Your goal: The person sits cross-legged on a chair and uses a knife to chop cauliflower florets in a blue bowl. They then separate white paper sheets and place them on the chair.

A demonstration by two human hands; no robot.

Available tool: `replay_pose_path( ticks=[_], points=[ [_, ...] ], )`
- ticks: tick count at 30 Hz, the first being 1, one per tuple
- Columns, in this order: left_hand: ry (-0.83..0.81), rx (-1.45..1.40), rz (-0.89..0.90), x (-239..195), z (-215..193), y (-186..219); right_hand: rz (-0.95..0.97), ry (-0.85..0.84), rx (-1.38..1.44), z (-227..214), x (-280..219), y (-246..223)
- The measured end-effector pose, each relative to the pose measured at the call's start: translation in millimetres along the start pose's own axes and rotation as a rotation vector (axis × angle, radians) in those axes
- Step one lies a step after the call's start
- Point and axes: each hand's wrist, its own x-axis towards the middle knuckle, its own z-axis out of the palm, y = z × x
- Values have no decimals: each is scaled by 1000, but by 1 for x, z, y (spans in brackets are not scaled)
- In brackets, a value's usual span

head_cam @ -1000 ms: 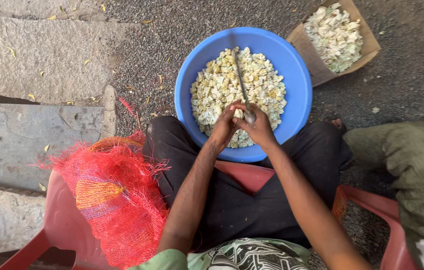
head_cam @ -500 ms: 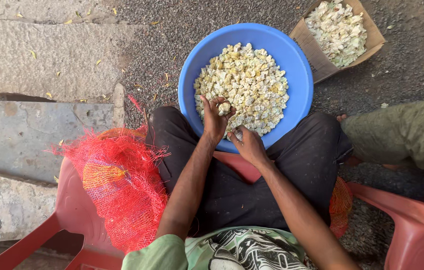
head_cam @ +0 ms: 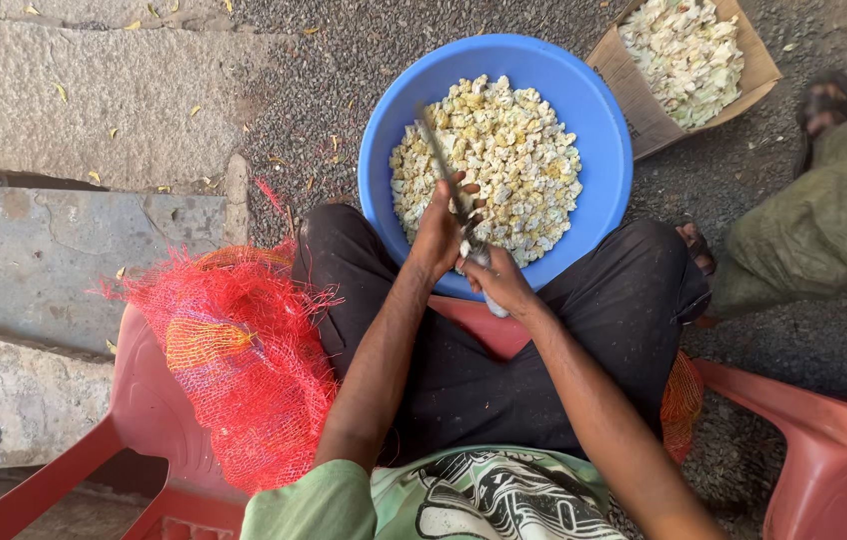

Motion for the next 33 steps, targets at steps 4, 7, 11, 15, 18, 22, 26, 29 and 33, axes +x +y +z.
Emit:
replay_pose_path(
  ticks=[4, 7, 11, 15, 18, 22, 26, 29, 33],
  points=[
    [-117, -4, -46, 0, -7, -11, -117, 74, 112, -5, 4, -5],
    [-193, 48, -97, 4, -8, -27, -58, 264, 48, -3, 6, -10],
    [-165, 116, -178, 14, -15, -47, -42, 373, -63, -7, 10, 0],
    [25, 160, -4, 25, -22, -56, -52, 376, 50, -23, 22, 17],
    [70, 337, 5, 24, -26, -47, -106, 547, -5, -82, 52, -15],
    [51, 264, 25, 21, -27, -41, -392, 708, -75, -168, 33, -120],
    [11, 154, 31, 25, -14, -32, -377, 624, -183, -159, -6, -127],
    [33, 145, 7, 19, -8, -26, -70, 496, -74, -96, -13, -66],
    [60, 8, -1, 16, -9, -25, -44, 260, -333, -21, -21, -26]
  ],
)
